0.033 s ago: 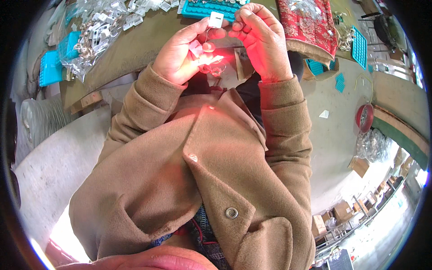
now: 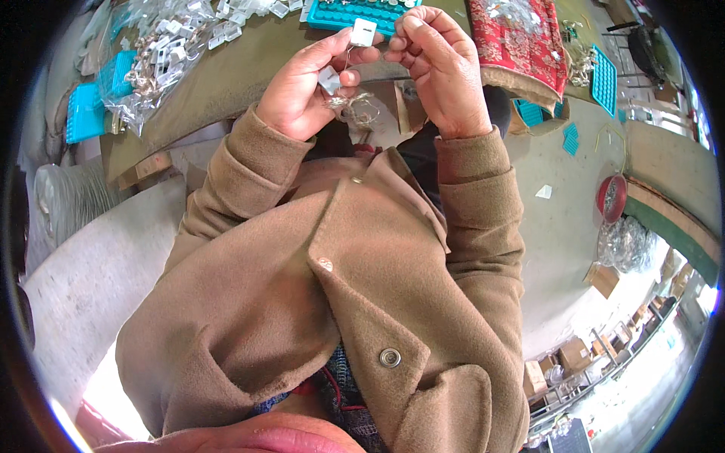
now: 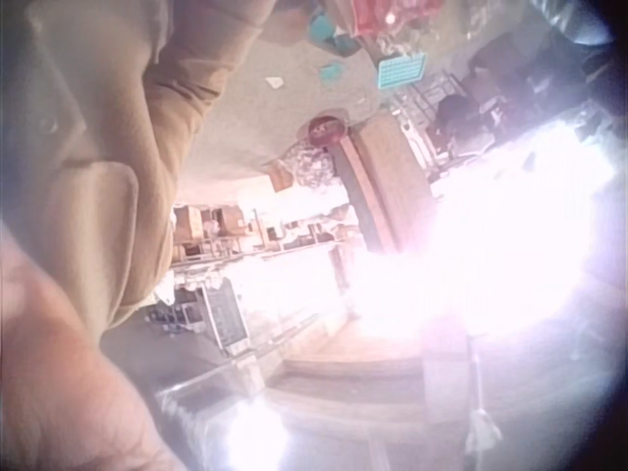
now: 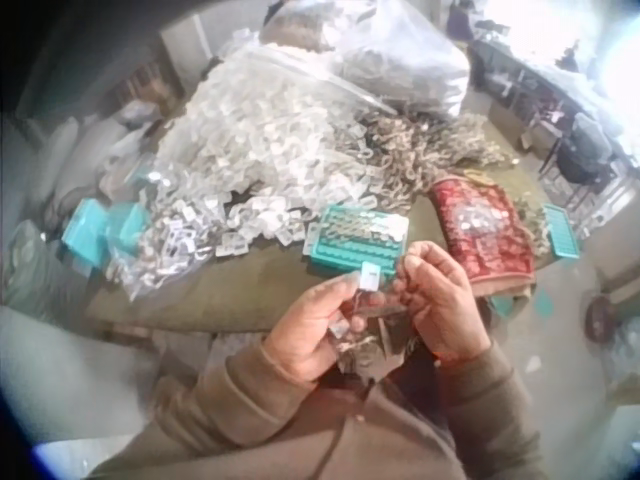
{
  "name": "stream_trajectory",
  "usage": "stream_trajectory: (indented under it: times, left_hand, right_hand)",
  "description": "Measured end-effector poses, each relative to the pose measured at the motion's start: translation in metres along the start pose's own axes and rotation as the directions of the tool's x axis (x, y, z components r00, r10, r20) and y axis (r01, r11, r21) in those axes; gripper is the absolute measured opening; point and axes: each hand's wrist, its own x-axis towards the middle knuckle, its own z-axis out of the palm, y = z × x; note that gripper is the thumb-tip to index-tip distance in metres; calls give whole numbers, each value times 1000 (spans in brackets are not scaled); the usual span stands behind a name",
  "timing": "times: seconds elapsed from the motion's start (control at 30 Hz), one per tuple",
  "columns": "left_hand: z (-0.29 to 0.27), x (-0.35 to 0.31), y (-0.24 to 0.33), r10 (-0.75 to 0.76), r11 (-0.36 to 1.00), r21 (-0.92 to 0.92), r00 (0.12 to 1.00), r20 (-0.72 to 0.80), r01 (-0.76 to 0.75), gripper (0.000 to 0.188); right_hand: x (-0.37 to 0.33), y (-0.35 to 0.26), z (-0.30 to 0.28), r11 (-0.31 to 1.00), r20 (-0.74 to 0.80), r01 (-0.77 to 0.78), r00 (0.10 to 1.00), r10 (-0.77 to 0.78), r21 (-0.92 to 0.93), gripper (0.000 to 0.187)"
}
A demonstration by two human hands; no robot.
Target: The person repeatedly picks small white plastic key housings and metal keys from a table, inserts the keys into the housings, and places the assembled units into a blue tray. The person occasionally uses a red light to inspect the parts during assembly.
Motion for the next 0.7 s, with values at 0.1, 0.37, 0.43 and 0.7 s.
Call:
stream_trajectory:
  times: [0.1,0.37,0.43,0.7]
  left_hand:
    - [-3,-3,3,48,998,37,999,-3,-48,30]
    - [-6,-17,7,115,993,19,992,-60,-114,26]
    - [-9,-21,10,108,994,26,993,-51,-107,25]
    - [-17,-27,16,107,993,-43,994,9,-107,23]
  right_hand:
    - [-9,5,8,991,-115,17,993,-32,-133,11]
    - [-9,12,30,955,-31,75,996,-88,-286,18]
    - [-9,15,38,925,-33,78,995,-97,-371,18]
    - [-9,18,55,864,-20,156,982,-189,-478,24]
